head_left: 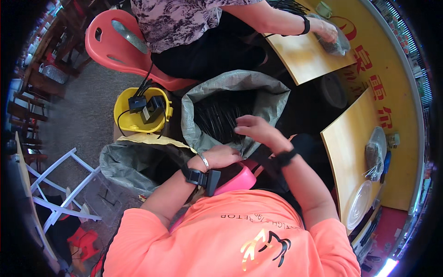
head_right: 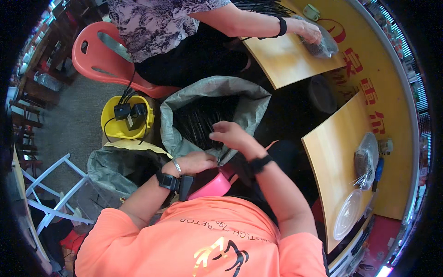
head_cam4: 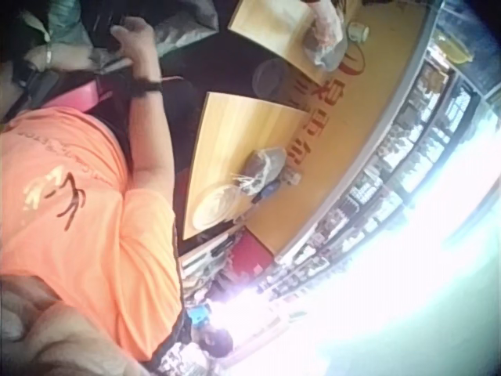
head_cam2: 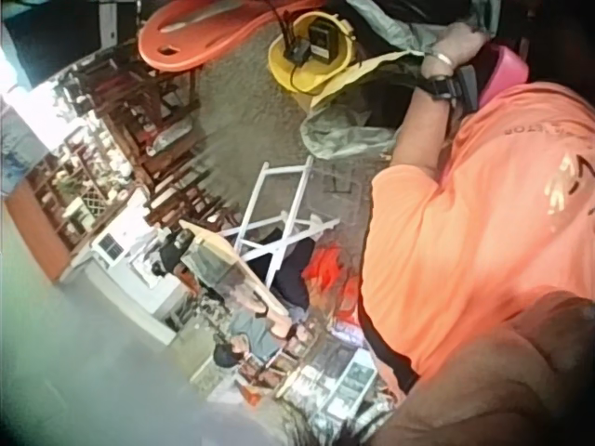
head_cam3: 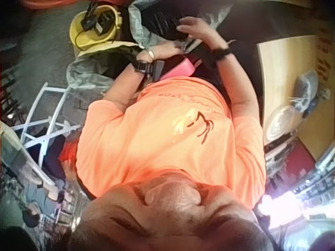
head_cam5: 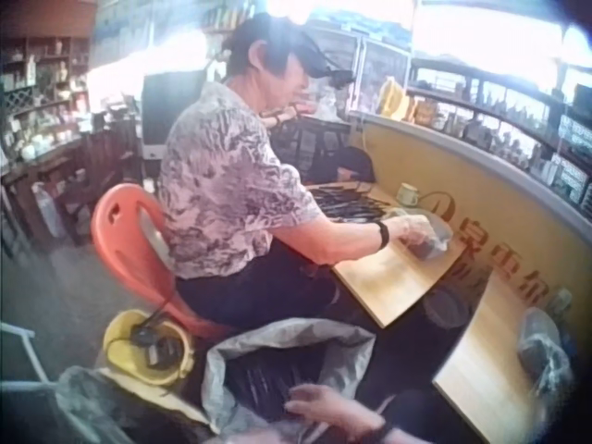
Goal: Sorting and bundling black plastic sticks into groups using rubber bands at a workshop table.
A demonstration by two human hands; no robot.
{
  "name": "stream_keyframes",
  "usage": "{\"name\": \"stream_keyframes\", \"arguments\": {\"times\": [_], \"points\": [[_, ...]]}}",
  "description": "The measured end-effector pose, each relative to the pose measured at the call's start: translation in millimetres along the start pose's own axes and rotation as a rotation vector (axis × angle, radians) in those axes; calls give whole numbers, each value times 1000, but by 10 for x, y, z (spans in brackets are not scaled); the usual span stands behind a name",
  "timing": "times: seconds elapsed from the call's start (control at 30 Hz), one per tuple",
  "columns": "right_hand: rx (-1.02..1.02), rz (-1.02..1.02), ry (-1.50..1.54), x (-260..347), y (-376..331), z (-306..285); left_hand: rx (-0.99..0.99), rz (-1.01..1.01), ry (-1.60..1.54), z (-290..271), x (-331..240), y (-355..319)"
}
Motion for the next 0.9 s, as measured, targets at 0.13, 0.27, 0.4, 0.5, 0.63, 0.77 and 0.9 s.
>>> {"name": "stream_keyframes", "arguments": {"times": [0.13, 0.27, 0.4, 0.5, 0.63, 0.77, 0.9], "points": [[-160, -165, 69, 58, -757, -429, -344, 44, -163, -218, 20, -43], [-442, -233, -187, -160, -1267, -707, -597, -49, -645, -493, 4, -169], [-545, -438, -532, -253, -1410, -618, -680, -107, -611, -957, -204, -448], [-516, -510, -799, -323, -1363, -538, -783, -108, -558, -1325, -330, -634], [-526, -530, -829, -409, -1399, -510, -901, -221, -553, -1523, -415, -981], [-426, -556, -846, -427, -1443, -531, -983, -526, -540, -1342, 65, -1360], [-382, -582, -848, -430, -1411, -546, -689, -803, -375, -1224, 688, -1576]]}}
Point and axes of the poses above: each hand's wrist, its own y-axis towards the middle knuckle, its own z-axis out of the palm, x = y × z, the point moved 4 cm from there along y, towards the middle knuckle, and after that the axes turned 11 degrees about y, right-handed, at the moved point
